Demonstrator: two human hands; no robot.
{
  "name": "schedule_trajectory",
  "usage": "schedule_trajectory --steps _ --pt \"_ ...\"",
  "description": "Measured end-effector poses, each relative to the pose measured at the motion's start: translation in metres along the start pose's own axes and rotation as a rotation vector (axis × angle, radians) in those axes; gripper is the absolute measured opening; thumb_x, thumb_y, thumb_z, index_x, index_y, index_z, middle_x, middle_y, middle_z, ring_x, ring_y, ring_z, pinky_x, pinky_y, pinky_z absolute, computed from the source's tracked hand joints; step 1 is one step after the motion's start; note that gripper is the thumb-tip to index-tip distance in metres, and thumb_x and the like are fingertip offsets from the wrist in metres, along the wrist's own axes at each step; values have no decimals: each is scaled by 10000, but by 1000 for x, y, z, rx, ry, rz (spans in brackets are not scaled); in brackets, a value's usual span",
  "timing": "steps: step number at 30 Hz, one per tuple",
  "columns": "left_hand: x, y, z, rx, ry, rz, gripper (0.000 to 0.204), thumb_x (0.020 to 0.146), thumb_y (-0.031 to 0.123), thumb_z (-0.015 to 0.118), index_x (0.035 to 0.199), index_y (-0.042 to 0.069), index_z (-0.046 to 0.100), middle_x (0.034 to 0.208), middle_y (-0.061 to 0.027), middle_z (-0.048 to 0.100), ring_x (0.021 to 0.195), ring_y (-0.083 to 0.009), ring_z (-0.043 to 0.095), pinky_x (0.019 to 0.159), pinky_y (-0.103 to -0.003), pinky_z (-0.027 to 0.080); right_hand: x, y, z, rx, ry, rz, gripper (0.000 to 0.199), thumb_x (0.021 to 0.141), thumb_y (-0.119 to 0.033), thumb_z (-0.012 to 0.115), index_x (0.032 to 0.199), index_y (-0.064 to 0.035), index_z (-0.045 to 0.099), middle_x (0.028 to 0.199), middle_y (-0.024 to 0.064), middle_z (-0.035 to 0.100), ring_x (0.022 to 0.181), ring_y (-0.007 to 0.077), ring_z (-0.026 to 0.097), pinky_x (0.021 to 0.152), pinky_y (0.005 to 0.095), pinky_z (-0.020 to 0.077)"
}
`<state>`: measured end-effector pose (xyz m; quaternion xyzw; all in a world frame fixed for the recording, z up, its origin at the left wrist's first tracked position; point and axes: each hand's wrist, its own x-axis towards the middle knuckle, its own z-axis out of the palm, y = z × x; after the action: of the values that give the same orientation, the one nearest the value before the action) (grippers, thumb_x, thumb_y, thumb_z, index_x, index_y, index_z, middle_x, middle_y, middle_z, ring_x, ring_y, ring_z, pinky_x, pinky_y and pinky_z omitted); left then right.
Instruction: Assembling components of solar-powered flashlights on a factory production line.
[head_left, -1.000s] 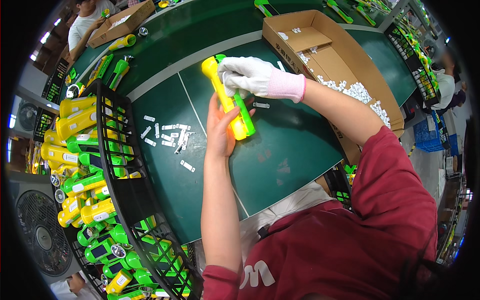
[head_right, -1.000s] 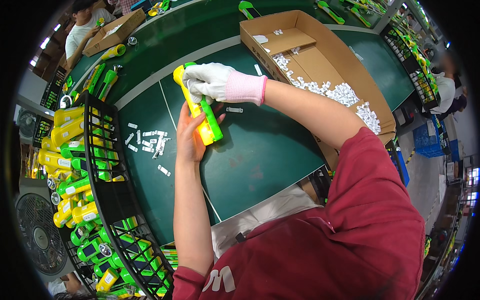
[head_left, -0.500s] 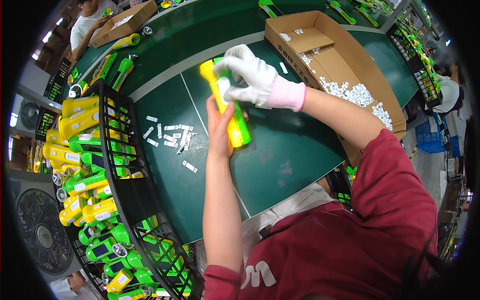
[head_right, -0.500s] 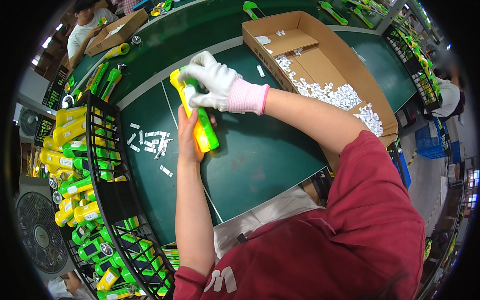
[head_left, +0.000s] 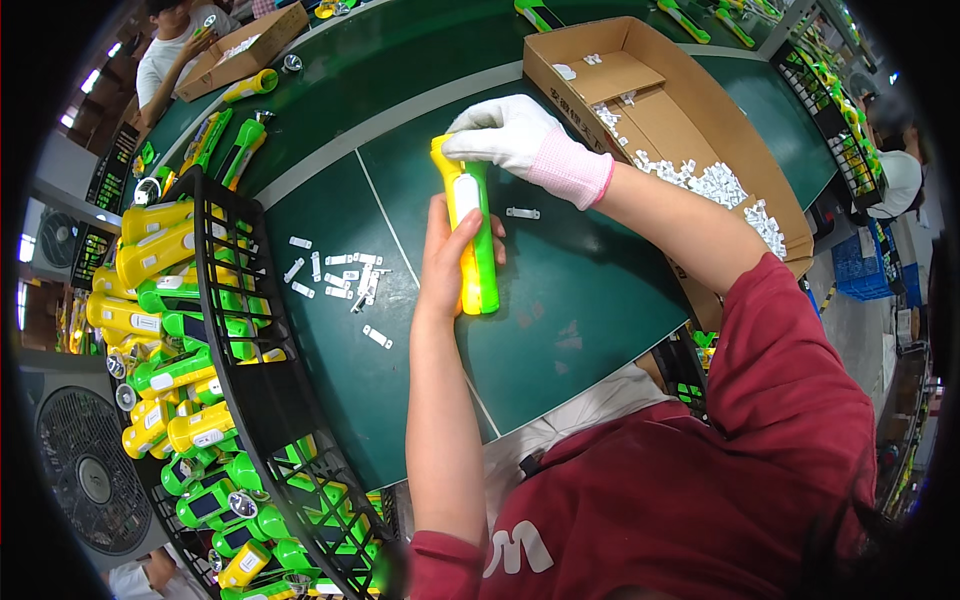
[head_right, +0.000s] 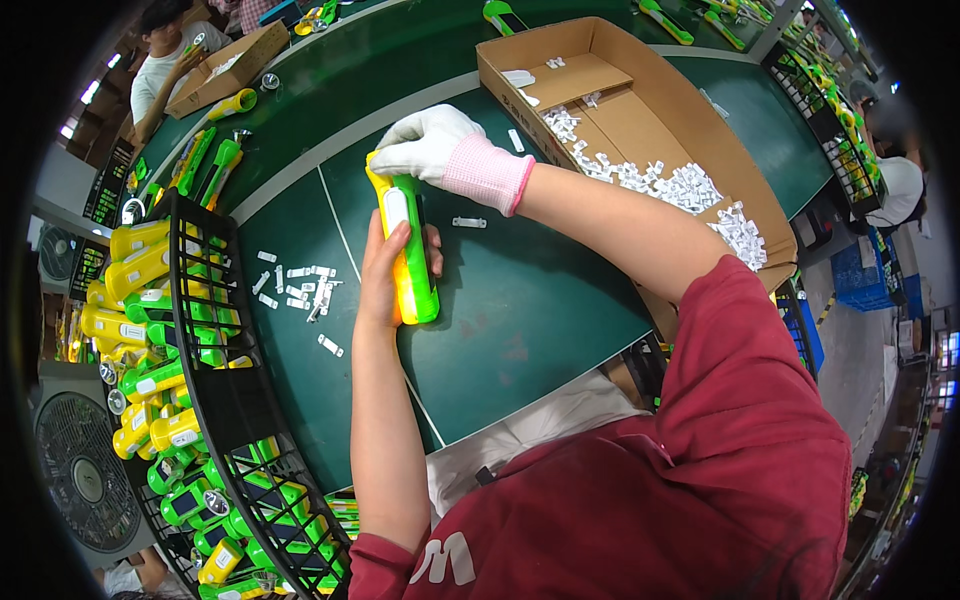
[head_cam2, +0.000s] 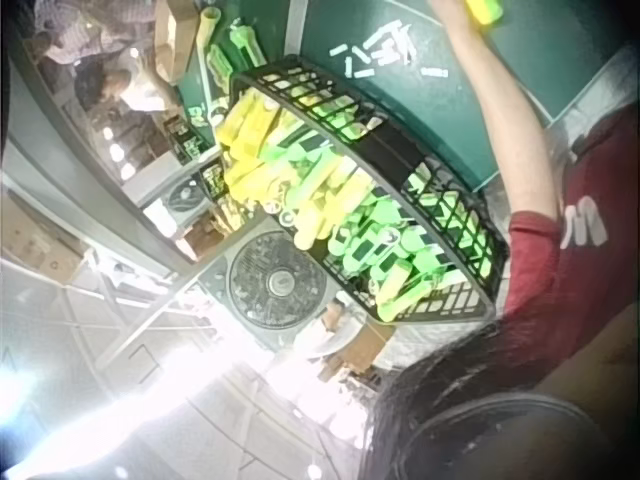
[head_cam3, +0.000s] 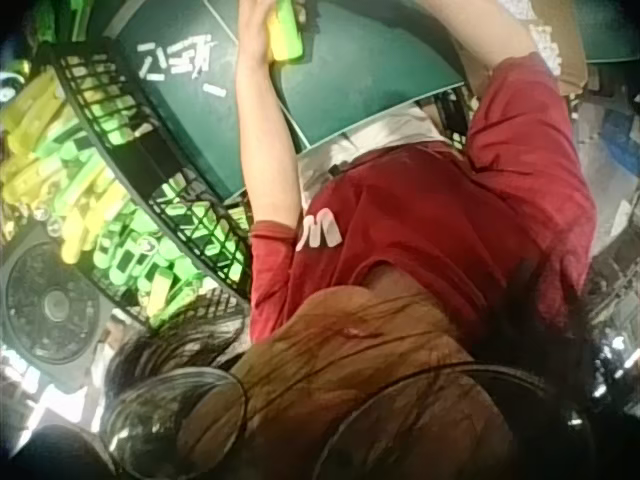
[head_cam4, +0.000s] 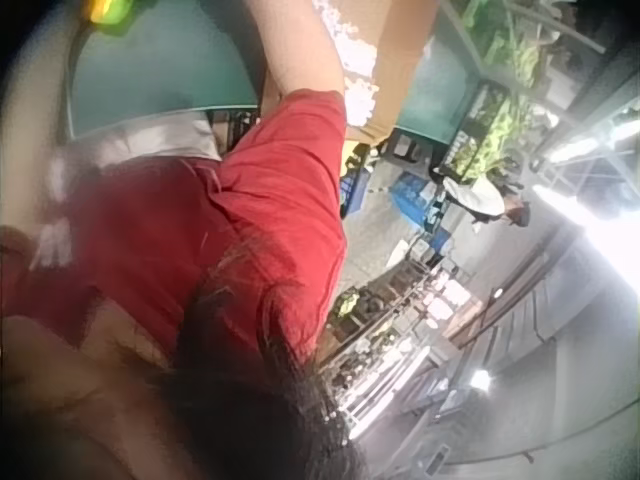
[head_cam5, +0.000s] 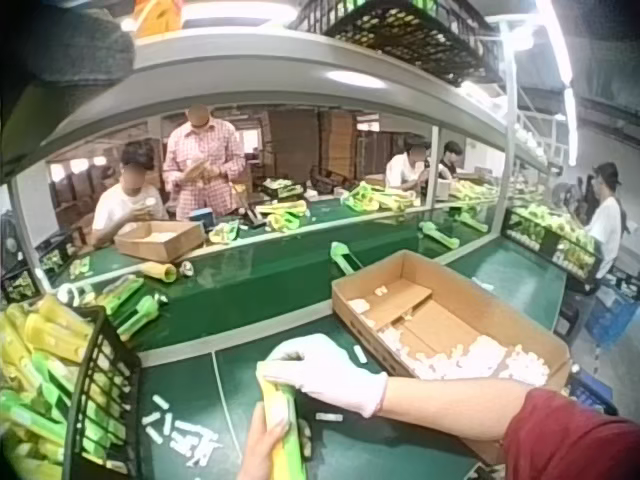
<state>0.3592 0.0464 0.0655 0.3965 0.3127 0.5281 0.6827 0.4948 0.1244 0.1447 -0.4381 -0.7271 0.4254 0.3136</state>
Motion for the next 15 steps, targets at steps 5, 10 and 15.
schedule_trajectory --steps 5,10,15 --pt "2 -1 4 -10 -22 -5 387 840 286 532 1107 73 350 809 -145 549 590 -198 555 559 -282 454 -2 8 0 141 31 -5 285 772 -271 678 900 -18 665 831 58 637 796 112 580 742 250 450" --pt "0 -5 1 -46 -26 2 373 851 295 502 1110 73 352 815 -160 549 576 -212 554 554 -285 453 -3 4 5 83 40 16 280 768 -268 680 888 -16 666 818 57 636 796 116 583 747 246 451" --pt "-1 -3 -5 -74 -24 -35 330 856 281 503 1082 75 377 762 -134 551 547 -198 550 520 -286 454 2 10 9 32 17 -49 294 773 -264 661 934 -18 647 820 62 630 786 117 582 732 255 463"
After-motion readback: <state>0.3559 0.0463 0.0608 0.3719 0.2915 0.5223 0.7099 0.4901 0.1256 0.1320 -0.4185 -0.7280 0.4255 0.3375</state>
